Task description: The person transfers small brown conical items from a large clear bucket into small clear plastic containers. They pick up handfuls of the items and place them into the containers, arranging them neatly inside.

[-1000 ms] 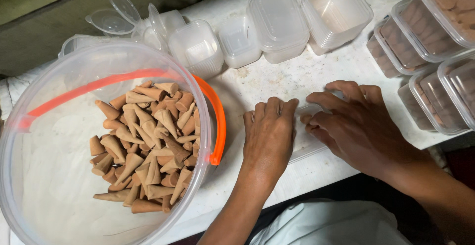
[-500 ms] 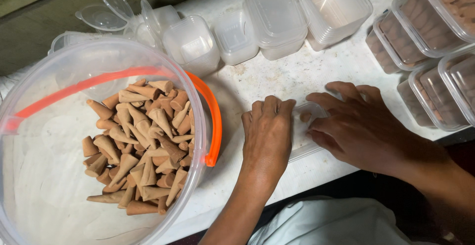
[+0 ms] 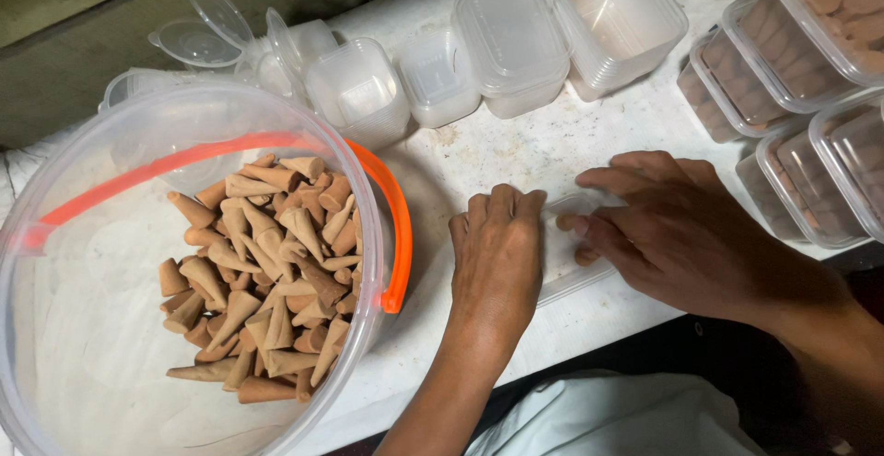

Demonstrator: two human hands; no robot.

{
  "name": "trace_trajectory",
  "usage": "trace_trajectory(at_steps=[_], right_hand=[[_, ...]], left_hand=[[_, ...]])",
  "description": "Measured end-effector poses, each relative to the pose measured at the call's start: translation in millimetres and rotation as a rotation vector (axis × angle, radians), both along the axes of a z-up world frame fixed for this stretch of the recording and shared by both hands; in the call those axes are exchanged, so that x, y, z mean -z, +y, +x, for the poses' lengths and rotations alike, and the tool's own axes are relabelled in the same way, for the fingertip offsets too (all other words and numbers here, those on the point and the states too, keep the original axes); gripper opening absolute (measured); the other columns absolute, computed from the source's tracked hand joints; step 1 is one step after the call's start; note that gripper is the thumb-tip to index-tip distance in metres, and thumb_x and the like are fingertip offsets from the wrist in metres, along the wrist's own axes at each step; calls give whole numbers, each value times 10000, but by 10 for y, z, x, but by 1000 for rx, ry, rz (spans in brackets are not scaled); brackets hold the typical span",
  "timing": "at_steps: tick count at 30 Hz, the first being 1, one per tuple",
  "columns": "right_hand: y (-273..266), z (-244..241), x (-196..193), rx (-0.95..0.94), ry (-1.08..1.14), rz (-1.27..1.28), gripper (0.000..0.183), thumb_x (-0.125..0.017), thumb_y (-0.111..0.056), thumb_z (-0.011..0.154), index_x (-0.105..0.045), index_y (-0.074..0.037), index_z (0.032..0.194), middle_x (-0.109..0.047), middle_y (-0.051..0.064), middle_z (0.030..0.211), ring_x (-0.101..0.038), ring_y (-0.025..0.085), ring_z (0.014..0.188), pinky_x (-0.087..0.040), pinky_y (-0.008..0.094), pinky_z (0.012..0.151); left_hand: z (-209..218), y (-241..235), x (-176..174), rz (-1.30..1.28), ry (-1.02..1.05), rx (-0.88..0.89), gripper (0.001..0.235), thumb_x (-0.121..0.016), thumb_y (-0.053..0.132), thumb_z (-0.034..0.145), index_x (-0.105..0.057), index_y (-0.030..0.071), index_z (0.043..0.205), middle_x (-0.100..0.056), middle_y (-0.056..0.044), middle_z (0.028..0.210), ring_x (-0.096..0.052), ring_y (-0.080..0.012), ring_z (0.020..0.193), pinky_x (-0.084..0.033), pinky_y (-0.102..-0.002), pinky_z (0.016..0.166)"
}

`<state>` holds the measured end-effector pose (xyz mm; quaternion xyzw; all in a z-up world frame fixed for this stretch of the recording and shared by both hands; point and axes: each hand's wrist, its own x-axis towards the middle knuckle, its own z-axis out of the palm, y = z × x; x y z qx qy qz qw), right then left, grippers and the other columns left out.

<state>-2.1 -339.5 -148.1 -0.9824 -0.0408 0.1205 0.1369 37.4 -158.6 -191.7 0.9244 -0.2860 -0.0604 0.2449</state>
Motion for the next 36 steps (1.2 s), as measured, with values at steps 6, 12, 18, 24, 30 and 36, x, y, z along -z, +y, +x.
trace_trajectory(at_steps=[6, 12, 18, 24, 30, 36], right_hand=[[-73, -49, -94, -77, -175, 52, 261, -581, -326, 888, -816, -348, 778, -658, -47, 1321, -543, 267, 1284, -422, 531, 934], [-79, -36, 23, -175, -185, -126, 182, -768, -421, 755, -787, -353, 923, -663, -84, 1298, -568, 257, 1227, -498, 524, 821], [22, 47, 73, -209, -145, -290, 110, -727, -413, 800, -801, -332, 787, -647, -141, 1227, -559, 271, 1222, -432, 511, 876], [4, 19, 142, -265, -245, -264, 133, -693, -385, 822, -776, -360, 923, -640, -144, 1212, -563, 325, 1221, -463, 514, 779], [-44, 37, 229, -243, -180, -257, 194, -739, -444, 772, -783, -333, 924, -601, -112, 1344, -520, 342, 1271, -485, 562, 805], [-128, 64, 10, -243, -77, -195, 159, -736, -464, 809, -773, -384, 942, -643, -90, 1236, -595, 290, 1108, -567, 536, 624]], left_hand=[[-43, -12, 35, 39, -7, -65, 368, -500, -140, 805, -585, 87, 1081, -555, -113, 1030, -506, -360, 926, -461, -466, 740], [-78, 18, 6, -5, 71, -106, 221, -466, -64, 895, -584, 59, 1035, -553, -137, 999, -509, -361, 880, -468, -463, 732], [-71, 22, -14, -1, 109, -111, 237, -466, -76, 887, -581, 57, 1045, -557, -139, 1017, -509, -368, 898, -472, -471, 744], [-68, 22, 18, 0, 74, -104, 215, -468, -59, 889, -575, 69, 1025, -555, -134, 1006, -515, -371, 879, -467, -470, 719], [-61, 10, -39, 14, 97, -98, 239, -477, -60, 883, -579, 72, 1054, -555, -131, 1027, -513, -370, 912, -470, -479, 747], [-60, 0, 40, -7, -13, -110, 345, -490, -66, 854, -573, 74, 1158, -553, -129, 1009, -501, -373, 888, -458, -475, 735]])
